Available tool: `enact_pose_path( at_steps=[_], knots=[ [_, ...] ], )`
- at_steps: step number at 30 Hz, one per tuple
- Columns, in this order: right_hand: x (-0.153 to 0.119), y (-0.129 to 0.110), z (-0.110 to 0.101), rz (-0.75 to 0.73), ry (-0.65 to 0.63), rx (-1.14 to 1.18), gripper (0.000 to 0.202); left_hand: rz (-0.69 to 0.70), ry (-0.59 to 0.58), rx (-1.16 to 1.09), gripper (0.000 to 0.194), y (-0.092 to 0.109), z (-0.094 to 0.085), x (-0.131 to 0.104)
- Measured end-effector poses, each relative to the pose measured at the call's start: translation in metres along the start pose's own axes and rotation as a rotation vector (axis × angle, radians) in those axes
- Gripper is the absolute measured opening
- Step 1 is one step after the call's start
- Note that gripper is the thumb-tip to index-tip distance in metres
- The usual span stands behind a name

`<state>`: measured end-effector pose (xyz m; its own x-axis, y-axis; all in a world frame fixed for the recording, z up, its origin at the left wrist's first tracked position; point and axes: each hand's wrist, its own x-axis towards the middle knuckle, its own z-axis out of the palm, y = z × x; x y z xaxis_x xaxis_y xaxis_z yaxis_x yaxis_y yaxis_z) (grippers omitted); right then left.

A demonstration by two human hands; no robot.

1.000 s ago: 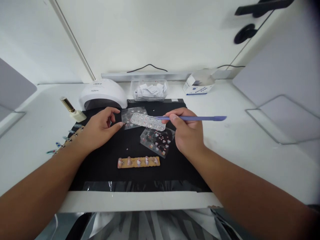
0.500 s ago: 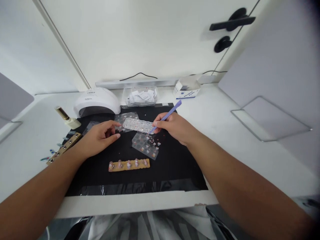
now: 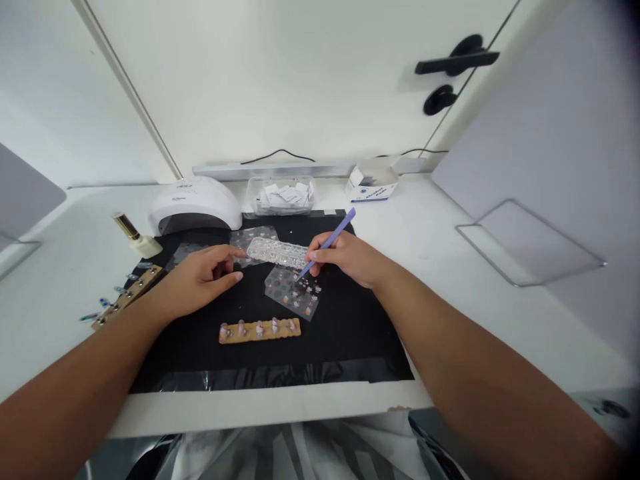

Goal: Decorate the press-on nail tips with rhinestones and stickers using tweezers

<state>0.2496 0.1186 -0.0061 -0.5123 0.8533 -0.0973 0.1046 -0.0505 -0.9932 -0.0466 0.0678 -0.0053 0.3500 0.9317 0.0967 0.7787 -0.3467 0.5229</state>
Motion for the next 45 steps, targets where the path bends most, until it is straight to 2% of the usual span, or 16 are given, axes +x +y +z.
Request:
enact_pose_path(
  at_steps=[4, 9, 16, 20, 22, 24, 26, 28, 31, 35, 38, 45],
  knots=[
    [-0.001, 0.0, -0.003, 0.006, -0.019, 0.087, 0.011, 0.098, -0.03, 0.016, 0.037, 0.003, 0.002, 0.0],
    [0.001, 0.006, -0.004, 0.022, -0.112, 0.201, 0.02, 0.265, -0.134, 0.111, 0.028, 0.012, 0.009, 0.009],
    [0.001, 0.008, -0.004, -0.021, -0.202, 0.283, 0.021, 0.339, -0.195, 0.279, 0.035, 0.027, 0.017, 0.023],
    [0.001, 0.009, -0.006, -0.045, -0.223, 0.292, 0.021, 0.358, -0.184, 0.323, 0.028, 0.04, 0.011, 0.034],
    [0.002, 0.011, -0.007, -0.056, -0.227, 0.296, 0.02, 0.3, -0.119, 0.346, 0.021, 0.039, 0.001, 0.039],
    [0.003, 0.012, -0.007, -0.073, -0.227, 0.302, 0.02, 0.187, -0.033, 0.378, 0.018, 0.031, -0.013, 0.041],
    [0.003, 0.013, -0.007, -0.098, -0.226, 0.315, 0.022, 0.042, 0.021, 0.425, 0.021, 0.017, -0.028, 0.039],
    [0.002, 0.013, -0.005, -0.126, -0.23, 0.332, 0.024, -0.099, 0.022, 0.483, 0.027, -0.001, -0.038, 0.033],
    [0.001, 0.013, -0.001, -0.156, -0.236, 0.345, 0.023, -0.265, -0.021, 0.594, 0.033, -0.022, -0.039, 0.018],
    [-0.001, 0.015, 0.005, -0.173, -0.215, 0.347, 0.021, -0.438, -0.051, 0.741, 0.046, -0.027, -0.027, 0.003],
    [-0.001, 0.017, 0.007, -0.176, -0.183, 0.343, 0.019, -0.489, -0.078, 0.799, 0.054, -0.021, -0.022, -0.001],
    [-0.001, 0.017, 0.007, -0.217, -0.114, 0.354, 0.018, -0.458, -0.121, 0.844, 0.06, -0.005, -0.021, -0.003]
  ],
)
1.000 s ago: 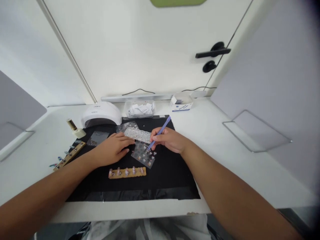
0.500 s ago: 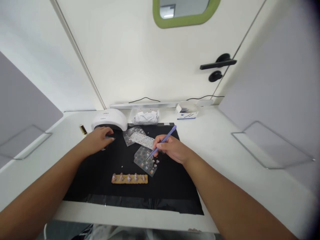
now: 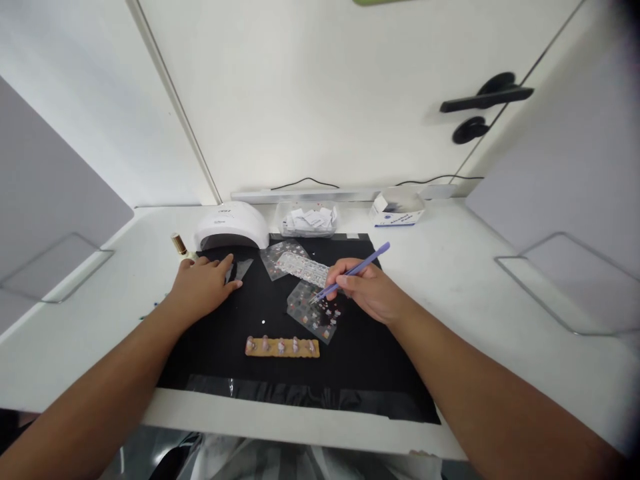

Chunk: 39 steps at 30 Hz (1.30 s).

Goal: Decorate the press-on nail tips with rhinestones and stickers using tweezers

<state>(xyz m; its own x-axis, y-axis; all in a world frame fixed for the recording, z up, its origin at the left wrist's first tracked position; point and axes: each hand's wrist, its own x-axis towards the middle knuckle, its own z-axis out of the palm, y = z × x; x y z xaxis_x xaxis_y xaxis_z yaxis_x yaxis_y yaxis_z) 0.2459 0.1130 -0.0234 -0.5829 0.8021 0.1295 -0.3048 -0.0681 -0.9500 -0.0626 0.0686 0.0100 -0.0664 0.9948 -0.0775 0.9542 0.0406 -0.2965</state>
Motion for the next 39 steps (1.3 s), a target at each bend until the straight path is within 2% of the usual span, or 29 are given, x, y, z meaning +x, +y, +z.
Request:
enact_pose_path(
  at_steps=[6, 12, 22, 26, 31, 39],
  knots=[
    [-0.006, 0.001, 0.016, -0.042, -0.024, 0.009, 0.022, 0.03, 0.003, -0.01, 0.055, 0.004, -0.003, -0.003],
    [-0.009, 0.004, 0.025, -0.056, -0.035, -0.004, 0.022, 0.0, 0.029, -0.047, 0.045, 0.001, -0.002, 0.0],
    [-0.01, 0.004, 0.032, -0.068, -0.048, -0.013, 0.022, 0.024, 0.077, -0.286, 0.057, 0.001, 0.006, 0.002],
    [-0.01, 0.006, 0.03, -0.065, -0.042, -0.011, 0.021, 0.017, 0.108, -0.473, 0.068, -0.002, 0.013, 0.006],
    [-0.009, 0.007, 0.029, -0.064, -0.023, -0.001, 0.022, 0.024, 0.138, -0.811, 0.087, -0.005, 0.018, 0.011],
    [-0.009, 0.008, 0.028, -0.09, 0.003, 0.009, 0.02, 0.023, 0.18, -1.387, 0.09, -0.005, 0.021, 0.017]
  ],
)
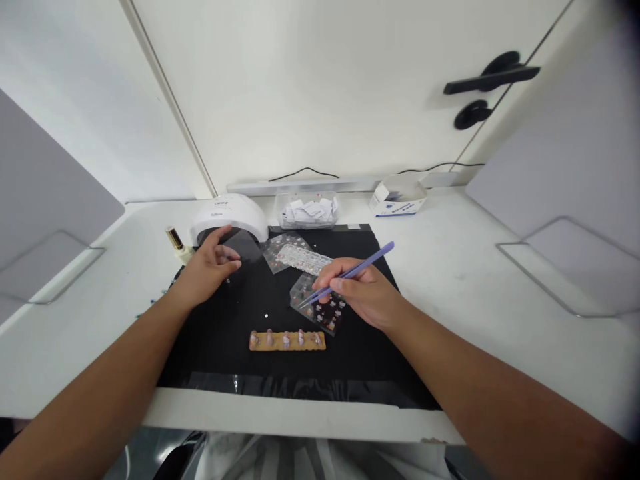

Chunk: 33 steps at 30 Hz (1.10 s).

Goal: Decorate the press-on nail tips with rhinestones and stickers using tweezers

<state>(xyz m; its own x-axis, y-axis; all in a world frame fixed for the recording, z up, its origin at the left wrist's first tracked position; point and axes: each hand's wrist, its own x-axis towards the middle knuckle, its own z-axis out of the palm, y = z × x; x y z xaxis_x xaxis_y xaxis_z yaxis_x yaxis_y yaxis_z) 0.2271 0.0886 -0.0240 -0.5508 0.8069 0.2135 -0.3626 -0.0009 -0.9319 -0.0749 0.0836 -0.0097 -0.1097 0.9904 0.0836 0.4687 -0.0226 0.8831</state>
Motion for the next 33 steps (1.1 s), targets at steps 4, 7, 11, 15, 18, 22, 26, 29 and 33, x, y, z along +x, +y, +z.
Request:
enact_pose_path(
  at_steps=[4, 7, 11, 15, 18, 22, 26, 29, 33],
  knots=[
    [-0.001, -0.002, 0.001, -0.055, -0.021, -0.004, 0.019, 0.004, 0.096, -0.238, 0.079, 0.013, 0.006, -0.004],
    [-0.003, -0.007, 0.005, -0.128, -0.081, -0.017, 0.019, -0.003, 0.124, -0.403, 0.046, 0.034, 0.017, -0.014],
    [-0.008, -0.018, 0.013, -0.236, -0.141, -0.037, 0.014, -0.039, 0.019, -0.576, 0.036, 0.061, 0.038, -0.031],
    [-0.014, -0.023, 0.023, -0.317, -0.167, -0.085, 0.01, -0.098, -0.103, -0.696, 0.035, 0.073, 0.058, -0.047],
    [-0.016, -0.022, 0.028, -0.405, -0.156, -0.191, 0.011, -0.144, -0.18, -0.746, 0.034, 0.073, 0.065, -0.055],
    [-0.018, -0.017, 0.032, -0.439, -0.125, -0.257, 0.013, -0.174, -0.242, -0.765, 0.03, 0.07, 0.066, -0.06],
    [-0.021, -0.012, 0.034, -0.428, -0.083, -0.205, 0.018, -0.159, -0.268, -0.761, 0.026, 0.063, 0.064, -0.061],
    [-0.022, -0.008, 0.036, -0.403, -0.024, -0.163, 0.018, -0.097, -0.22, -0.789, 0.04, 0.057, 0.064, -0.062],
    [-0.021, -0.005, 0.037, -0.385, 0.079, -0.093, 0.014, 0.095, -0.123, -0.773, 0.065, 0.054, 0.065, -0.067]
  ],
)
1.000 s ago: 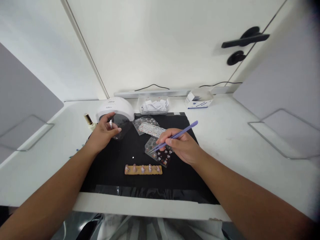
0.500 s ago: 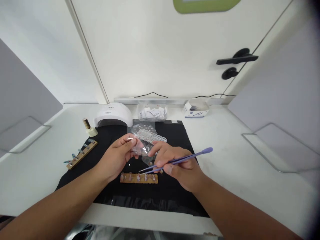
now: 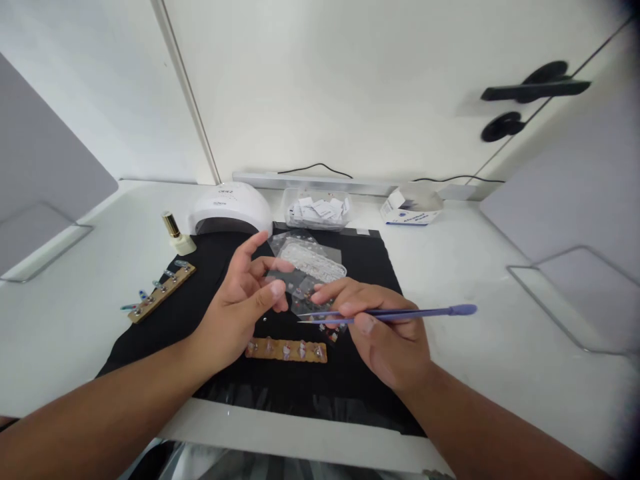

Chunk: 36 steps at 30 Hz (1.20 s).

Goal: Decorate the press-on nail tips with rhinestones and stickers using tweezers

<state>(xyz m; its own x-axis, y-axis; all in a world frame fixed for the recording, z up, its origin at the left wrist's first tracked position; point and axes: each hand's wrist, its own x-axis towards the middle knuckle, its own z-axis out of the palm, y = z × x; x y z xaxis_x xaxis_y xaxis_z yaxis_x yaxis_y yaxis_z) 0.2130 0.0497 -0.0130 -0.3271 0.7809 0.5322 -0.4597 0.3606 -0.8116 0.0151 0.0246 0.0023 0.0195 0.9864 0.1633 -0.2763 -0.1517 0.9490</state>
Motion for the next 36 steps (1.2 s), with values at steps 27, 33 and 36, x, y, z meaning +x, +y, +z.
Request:
enact_pose_path(
  at_steps=[27, 33, 36],
  knots=[
    [0.003, -0.002, -0.001, 0.024, 0.023, 0.092, 0.016, 0.173, -0.026, 0.267, 0.03, 0.001, 0.006, -0.011],
    [0.002, -0.001, 0.0, -0.124, -0.019, 0.03, 0.019, 0.149, -0.044, 0.28, 0.034, 0.003, 0.008, -0.013],
    [0.002, -0.003, 0.001, -0.145, -0.023, 0.007, 0.02, 0.161, -0.068, 0.282, 0.032, 0.003, 0.007, -0.015]
  ],
)
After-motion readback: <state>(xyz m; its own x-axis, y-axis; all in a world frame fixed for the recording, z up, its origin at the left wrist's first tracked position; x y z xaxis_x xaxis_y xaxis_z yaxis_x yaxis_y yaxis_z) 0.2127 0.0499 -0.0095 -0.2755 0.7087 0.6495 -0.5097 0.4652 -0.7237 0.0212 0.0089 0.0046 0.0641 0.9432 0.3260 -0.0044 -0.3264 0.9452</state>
